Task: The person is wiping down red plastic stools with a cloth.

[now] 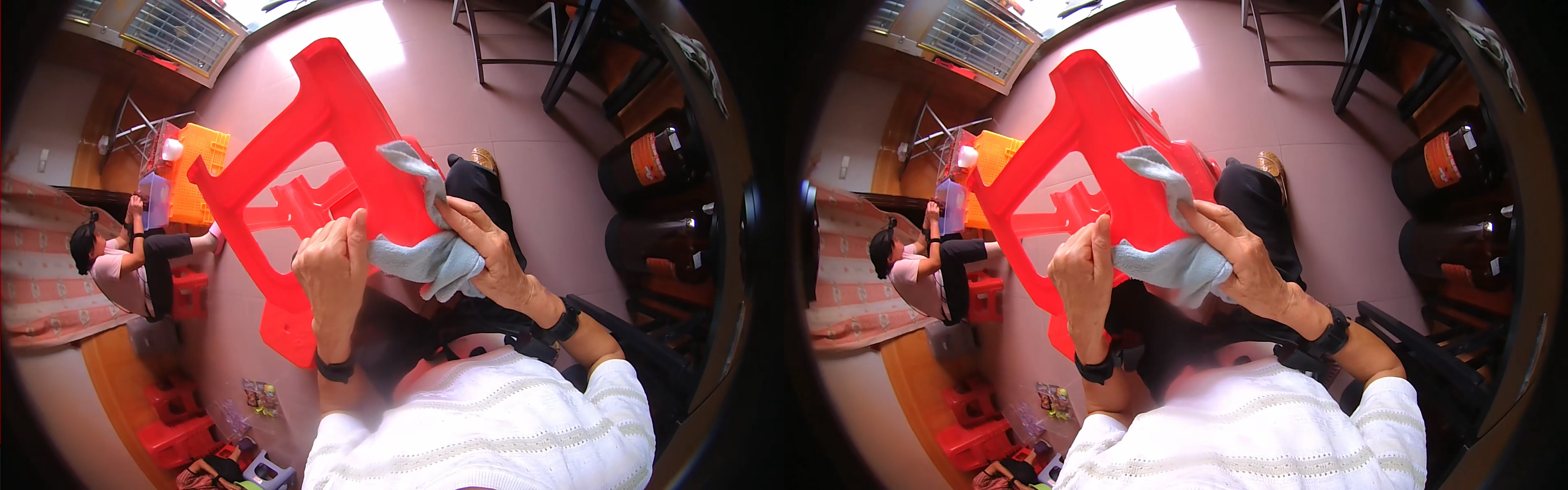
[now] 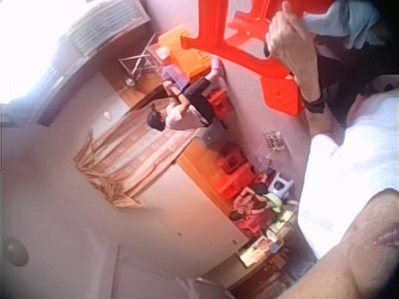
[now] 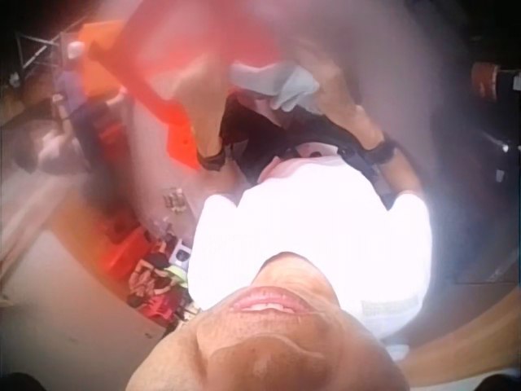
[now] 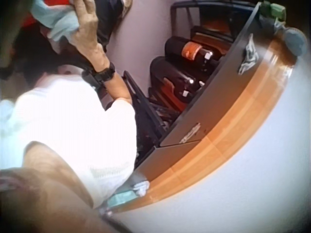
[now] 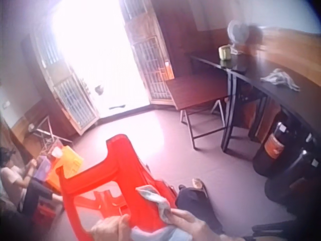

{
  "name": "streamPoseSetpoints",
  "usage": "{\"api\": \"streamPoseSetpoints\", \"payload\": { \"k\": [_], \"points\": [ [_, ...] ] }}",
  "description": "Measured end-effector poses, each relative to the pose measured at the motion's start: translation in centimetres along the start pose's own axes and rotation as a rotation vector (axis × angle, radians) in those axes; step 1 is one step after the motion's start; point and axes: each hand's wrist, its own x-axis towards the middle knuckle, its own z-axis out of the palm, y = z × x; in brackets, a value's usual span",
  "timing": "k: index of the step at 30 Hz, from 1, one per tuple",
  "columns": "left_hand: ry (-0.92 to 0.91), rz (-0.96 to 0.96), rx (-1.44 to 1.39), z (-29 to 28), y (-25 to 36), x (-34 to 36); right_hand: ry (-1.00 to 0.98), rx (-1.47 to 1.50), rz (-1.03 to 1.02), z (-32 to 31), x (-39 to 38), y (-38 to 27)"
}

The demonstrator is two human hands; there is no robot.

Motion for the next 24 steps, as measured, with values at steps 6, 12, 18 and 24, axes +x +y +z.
{"api": "streamPoseSetpoints", "payload": {
  "k": [6,12,18,24],
  "points": [
    [0.001,-0.105,-0.182,-2.2,-2.3,-1.2,-0.024,-0.071,-0.224,1.3,4.1,-0.9],
    [0.105,-0.026,-0.328,-3.2,-5.8,-3.3,-0.034,-0.193,-0.371,3.5,11.5,-2.6],
    [0.138,0.011,-0.309,-5.8,-8.0,-5.3,-0.002,-0.259,-0.333,7.2,16.7,-5.5],
    [0.207,-0.148,-0.417,-6.4,-12.1,-8.7,-0.131,-0.168,-0.377,10.7,13.0,-6.2]
  ]
}}
